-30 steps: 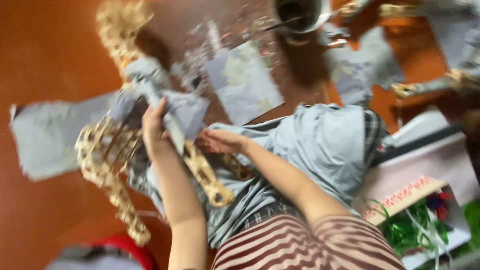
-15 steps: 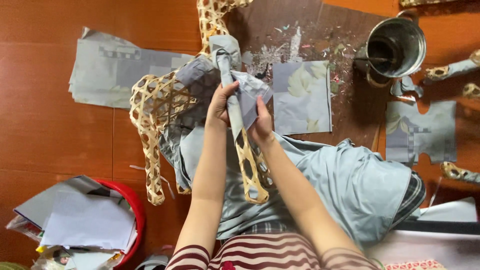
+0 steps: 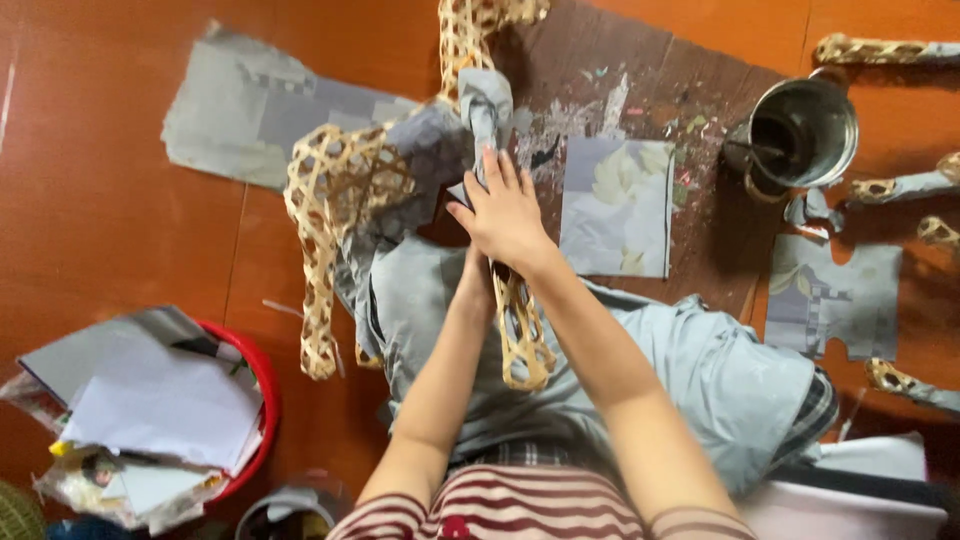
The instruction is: Applying paper strips and glue to a wicker frame to create a paper-mache giraffe sculpture.
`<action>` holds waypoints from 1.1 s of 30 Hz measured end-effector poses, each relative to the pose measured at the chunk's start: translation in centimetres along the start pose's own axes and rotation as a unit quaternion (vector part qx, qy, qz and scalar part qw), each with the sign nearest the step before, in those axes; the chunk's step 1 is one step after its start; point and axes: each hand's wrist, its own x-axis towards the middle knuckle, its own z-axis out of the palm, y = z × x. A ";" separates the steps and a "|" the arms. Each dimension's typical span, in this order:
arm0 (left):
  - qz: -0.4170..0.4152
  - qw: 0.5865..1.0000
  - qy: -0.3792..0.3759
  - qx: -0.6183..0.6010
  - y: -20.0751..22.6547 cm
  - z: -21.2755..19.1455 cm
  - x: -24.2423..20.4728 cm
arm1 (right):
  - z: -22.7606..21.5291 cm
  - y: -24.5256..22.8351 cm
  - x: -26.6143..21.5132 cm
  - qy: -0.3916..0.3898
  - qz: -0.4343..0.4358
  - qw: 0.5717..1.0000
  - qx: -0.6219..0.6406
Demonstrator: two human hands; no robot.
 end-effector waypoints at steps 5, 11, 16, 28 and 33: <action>0.013 1.000 0.001 0.022 0.0 -1.5 -2.2 | -1.9 -1.9 -3.3 -0.072 0.013 0.997 -0.040; 0.076 0.789 0.229 0.565 7.2 11.7 -3.2 | 1.0 1.5 -11.8 0.068 0.032 0.871 0.485; 0.128 0.701 0.005 0.702 4.2 5.9 1.3 | -1.2 -1.9 -15.2 -0.059 0.217 0.648 0.727; -0.134 0.864 0.178 0.451 6.9 11.5 2.9 | -3.2 -5.3 -17.5 -0.155 0.175 0.512 0.827; -0.123 0.946 0.191 0.232 4.8 6.4 1.9 | -3.2 -5.8 -6.1 -0.084 0.079 0.426 0.897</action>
